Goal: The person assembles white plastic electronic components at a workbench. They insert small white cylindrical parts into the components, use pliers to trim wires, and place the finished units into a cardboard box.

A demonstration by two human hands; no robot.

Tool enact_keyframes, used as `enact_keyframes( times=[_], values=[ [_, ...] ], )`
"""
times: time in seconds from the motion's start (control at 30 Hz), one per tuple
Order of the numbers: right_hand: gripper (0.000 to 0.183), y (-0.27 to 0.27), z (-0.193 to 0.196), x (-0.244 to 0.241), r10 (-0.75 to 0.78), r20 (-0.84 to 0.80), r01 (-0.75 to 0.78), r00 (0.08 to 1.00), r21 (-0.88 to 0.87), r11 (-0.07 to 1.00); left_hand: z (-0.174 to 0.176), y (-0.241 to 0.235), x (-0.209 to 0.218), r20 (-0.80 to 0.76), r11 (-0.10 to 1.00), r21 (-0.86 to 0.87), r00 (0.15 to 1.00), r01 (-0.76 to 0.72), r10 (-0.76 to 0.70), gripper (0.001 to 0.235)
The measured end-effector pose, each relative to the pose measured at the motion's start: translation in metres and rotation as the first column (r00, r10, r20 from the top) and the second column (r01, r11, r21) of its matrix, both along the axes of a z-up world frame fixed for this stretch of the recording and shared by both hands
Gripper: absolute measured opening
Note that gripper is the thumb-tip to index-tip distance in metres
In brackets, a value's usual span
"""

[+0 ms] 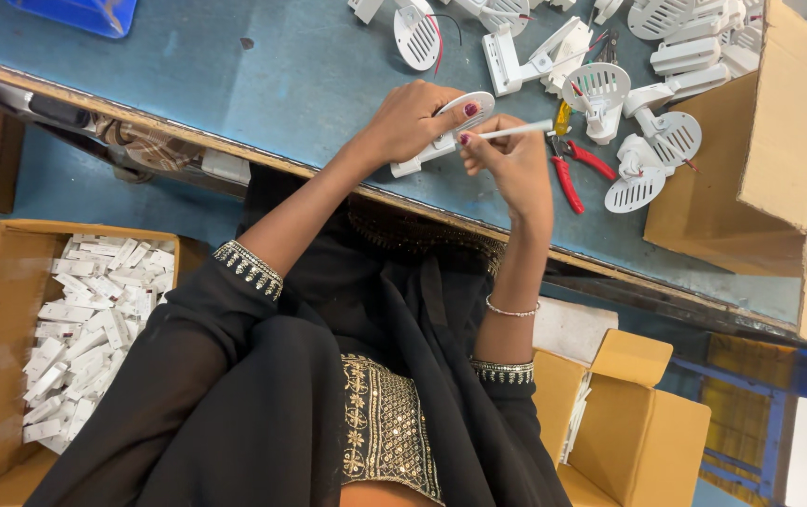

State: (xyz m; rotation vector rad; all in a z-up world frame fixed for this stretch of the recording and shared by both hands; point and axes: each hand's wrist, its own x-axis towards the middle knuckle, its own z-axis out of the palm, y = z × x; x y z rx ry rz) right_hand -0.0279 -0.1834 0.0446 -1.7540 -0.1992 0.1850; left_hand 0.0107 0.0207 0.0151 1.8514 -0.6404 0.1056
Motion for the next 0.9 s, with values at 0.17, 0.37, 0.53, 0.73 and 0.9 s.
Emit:
enact_keyframes(
  times=[0.17,0.37,0.53,0.73,0.9],
  values=[
    [0.021,0.009,-0.012,-0.002,-0.12,-0.016,0.118,0.993,-0.092,0.989,-0.001,0.0,0.0,-0.005,1.0,0.014,1.0,-0.002,0.002,0.05],
    [0.015,0.006,0.003,-0.014,-0.015,0.035,0.004,0.999,0.308,0.951,0.001,0.0,0.0,-0.03,1.0,0.012,1.0,0.001,-0.001,0.056],
    [0.016,0.007,0.006,-0.008,-0.064,0.07,0.049,0.996,0.189,0.981,0.001,0.0,-0.001,0.009,1.0,-0.026,1.0,0.005,-0.005,0.057],
    [0.023,0.005,-0.007,0.004,-0.111,0.065,0.11,0.992,0.018,0.994,-0.001,0.001,0.0,-0.045,1.0,0.019,0.999,-0.006,0.007,0.056],
    [0.025,0.013,-0.03,-0.004,-0.138,0.06,0.133,0.989,0.075,0.988,-0.005,0.0,0.001,0.038,0.999,-0.001,0.999,-0.032,0.032,0.055]
  ],
)
